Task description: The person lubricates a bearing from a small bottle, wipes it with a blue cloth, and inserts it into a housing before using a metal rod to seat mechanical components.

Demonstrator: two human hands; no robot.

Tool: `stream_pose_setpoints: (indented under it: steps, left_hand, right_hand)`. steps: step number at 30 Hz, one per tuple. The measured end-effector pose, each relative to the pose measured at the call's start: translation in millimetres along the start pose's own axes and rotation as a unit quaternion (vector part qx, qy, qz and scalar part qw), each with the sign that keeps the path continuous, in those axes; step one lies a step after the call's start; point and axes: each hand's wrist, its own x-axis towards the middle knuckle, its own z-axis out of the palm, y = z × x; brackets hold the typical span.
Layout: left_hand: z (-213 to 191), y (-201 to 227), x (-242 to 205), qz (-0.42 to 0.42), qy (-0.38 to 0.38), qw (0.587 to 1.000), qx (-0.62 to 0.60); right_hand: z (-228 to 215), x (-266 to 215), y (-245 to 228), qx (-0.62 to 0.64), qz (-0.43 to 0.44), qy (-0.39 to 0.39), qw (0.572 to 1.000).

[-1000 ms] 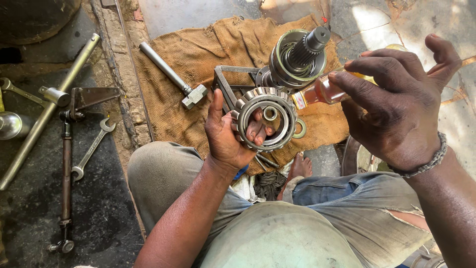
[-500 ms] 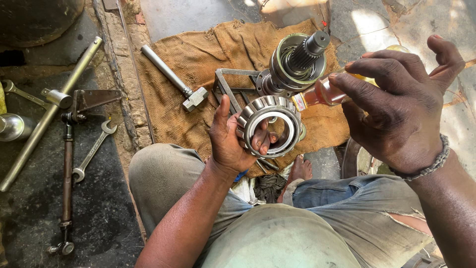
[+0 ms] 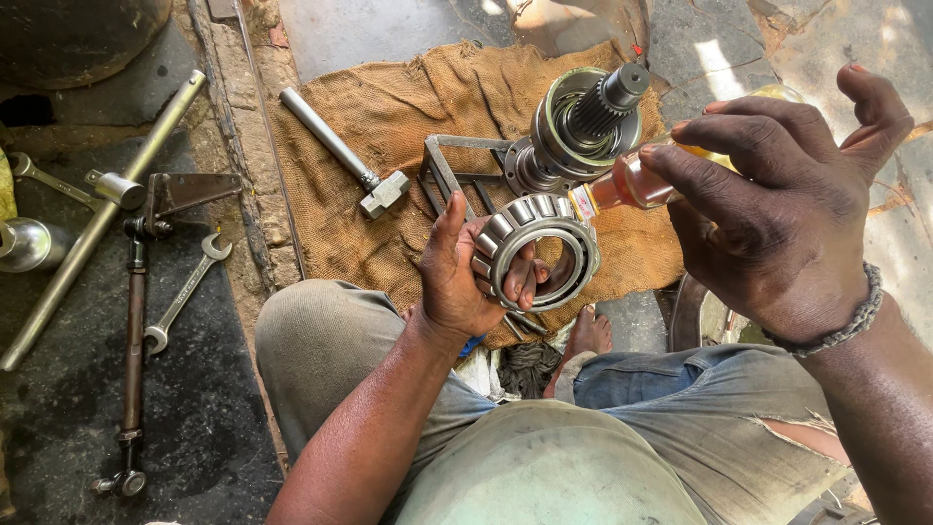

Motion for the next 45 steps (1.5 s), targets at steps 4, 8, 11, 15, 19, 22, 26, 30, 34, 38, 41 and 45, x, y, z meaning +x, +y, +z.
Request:
stream_pose_setpoints:
  steps: [4,8,11,15,19,22,26,30,34,38,41,45]
  left_hand:
    - [-2,-3,0,-0.001,-0.007,1.000,0.005]
    - [-3,-4,1,0.003,-0.012,1.000,0.005]
    - [-3,-5,1,0.004,-0.015,1.000,0.007]
    - [-4,-4,2,0.009,-0.024,0.999,0.020]
    - [-4,-6,3,0.006,-0.021,1.000,0.017]
    - [-4,-7,5,-0.002,-0.008,1.000,0.027]
    - [-4,-8,8,-0.017,0.001,0.999,0.044]
    - [-5,-13,10,-0.024,0.022,0.999,0.041]
    - [-7,-15,11,-0.019,0.008,0.997,0.069]
    - [-8,-15,12,-0.016,0.015,0.997,0.071]
    - [-7,-15,12,-0.017,0.039,0.997,0.070]
    - [-7,-15,16,-0.021,0.067,0.996,0.061]
  right_hand:
    - [-2,2,-2,-0.003,-0.011,0.001,1.000]
    - [-4,2,-2,-0.010,-0.011,-0.006,1.000]
    - [-5,1,-1,-0.012,-0.014,-0.007,1.000]
    - [-5,2,0,-0.010,-0.018,-0.007,1.000]
    - [-6,3,-3,0.001,-0.014,-0.013,1.000]
    - [-4,7,-6,-0.010,-0.024,-0.004,1.000]
    - [0,11,-13,0.006,-0.026,0.002,1.000]
    - [3,16,-19,0.024,-0.032,0.005,0.999]
    - [6,19,-22,0.035,-0.035,-0.001,0.999]
    - [8,18,-23,0.022,-0.037,0.002,0.999]
    - [9,16,-23,0.030,-0.036,-0.006,0.999]
    - [10,15,-26,0.036,-0.039,-0.015,0.998]
